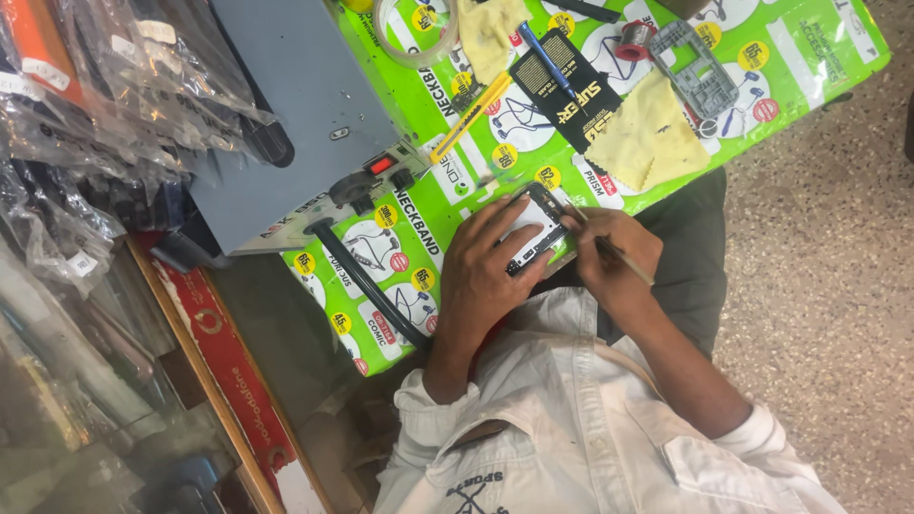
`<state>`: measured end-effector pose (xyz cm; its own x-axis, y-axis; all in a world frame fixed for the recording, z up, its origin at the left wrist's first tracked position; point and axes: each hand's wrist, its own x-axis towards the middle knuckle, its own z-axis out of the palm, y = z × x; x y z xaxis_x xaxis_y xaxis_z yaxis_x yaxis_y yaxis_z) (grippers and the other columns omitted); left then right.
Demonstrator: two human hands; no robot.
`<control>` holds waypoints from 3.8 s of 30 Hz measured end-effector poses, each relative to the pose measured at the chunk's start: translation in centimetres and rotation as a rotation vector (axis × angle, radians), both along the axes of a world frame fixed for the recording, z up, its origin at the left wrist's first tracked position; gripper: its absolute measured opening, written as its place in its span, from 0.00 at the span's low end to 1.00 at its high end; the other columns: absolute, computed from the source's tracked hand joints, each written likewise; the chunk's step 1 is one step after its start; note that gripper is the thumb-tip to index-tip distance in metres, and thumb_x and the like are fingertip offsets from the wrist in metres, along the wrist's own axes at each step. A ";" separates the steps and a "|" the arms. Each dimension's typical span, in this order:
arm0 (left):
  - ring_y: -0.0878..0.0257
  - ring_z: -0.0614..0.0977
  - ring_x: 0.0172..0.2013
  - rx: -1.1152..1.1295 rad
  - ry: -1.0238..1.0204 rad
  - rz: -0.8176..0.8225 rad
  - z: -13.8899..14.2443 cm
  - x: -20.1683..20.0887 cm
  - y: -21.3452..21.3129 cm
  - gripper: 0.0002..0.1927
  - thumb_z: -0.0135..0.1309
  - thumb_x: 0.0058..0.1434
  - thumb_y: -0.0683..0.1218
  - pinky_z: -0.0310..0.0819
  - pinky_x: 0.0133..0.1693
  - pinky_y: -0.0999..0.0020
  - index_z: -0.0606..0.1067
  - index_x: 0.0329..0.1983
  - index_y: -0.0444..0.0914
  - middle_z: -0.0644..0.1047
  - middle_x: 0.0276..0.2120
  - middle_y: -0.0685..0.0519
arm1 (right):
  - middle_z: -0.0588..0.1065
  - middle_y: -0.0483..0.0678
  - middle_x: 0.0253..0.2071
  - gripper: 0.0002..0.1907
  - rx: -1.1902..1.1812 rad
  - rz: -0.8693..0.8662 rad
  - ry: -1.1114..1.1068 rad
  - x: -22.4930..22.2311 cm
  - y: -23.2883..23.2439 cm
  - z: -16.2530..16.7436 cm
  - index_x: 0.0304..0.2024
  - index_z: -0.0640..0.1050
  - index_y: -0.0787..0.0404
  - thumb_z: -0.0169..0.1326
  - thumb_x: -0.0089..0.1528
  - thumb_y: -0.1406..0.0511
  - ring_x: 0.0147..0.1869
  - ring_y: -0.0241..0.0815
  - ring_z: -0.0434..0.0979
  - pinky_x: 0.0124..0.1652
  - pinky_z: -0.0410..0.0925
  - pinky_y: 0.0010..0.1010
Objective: The person uses a metal tool to scrape and clean the internal components of a disassembled mobile phone. They work on the exposed circuit board and battery area, then briefly handle a separate intact phone at the end.
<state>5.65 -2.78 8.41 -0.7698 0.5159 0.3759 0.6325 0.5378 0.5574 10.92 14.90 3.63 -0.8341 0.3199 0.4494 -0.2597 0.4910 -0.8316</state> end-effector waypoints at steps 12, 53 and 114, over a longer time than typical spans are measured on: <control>0.51 0.76 0.62 -0.007 -0.016 -0.019 0.1 0.0 -0.5 0.14 0.68 0.56 0.47 0.69 0.63 0.58 0.84 0.44 0.39 0.79 0.58 0.49 | 0.81 0.56 0.40 0.08 -0.121 0.093 -0.006 -3.7 -0.7 0.4 0.33 0.75 0.68 0.58 0.64 0.80 0.42 0.42 0.83 0.43 0.76 0.29; 0.51 0.75 0.62 -0.026 -0.031 0.015 -1.2 -3.2 -1.4 0.14 0.66 0.58 0.48 0.67 0.62 0.53 0.81 0.45 0.40 0.77 0.59 0.52 | 0.82 0.59 0.45 0.12 0.019 0.001 -0.019 -3.1 -1.3 -1.4 0.37 0.69 0.66 0.60 0.68 0.76 0.50 0.44 0.85 0.47 0.76 0.30; 0.52 0.73 0.62 -0.366 -0.044 0.593 3.3 2.0 -2.9 0.25 0.55 0.52 0.36 0.51 0.68 0.42 0.75 0.57 0.35 0.74 0.56 0.47 | 0.80 0.50 0.48 0.07 -0.146 -0.523 -0.077 6.7 17.2 -0.1 0.54 0.80 0.67 0.61 0.74 0.71 0.47 0.36 0.81 0.47 0.77 0.26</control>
<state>7.62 -5.71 11.72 -0.9713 0.0910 0.2199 0.1547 0.9437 0.2925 17.60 32.08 3.53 -0.5757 0.7552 0.3134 0.0523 0.4165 -0.9076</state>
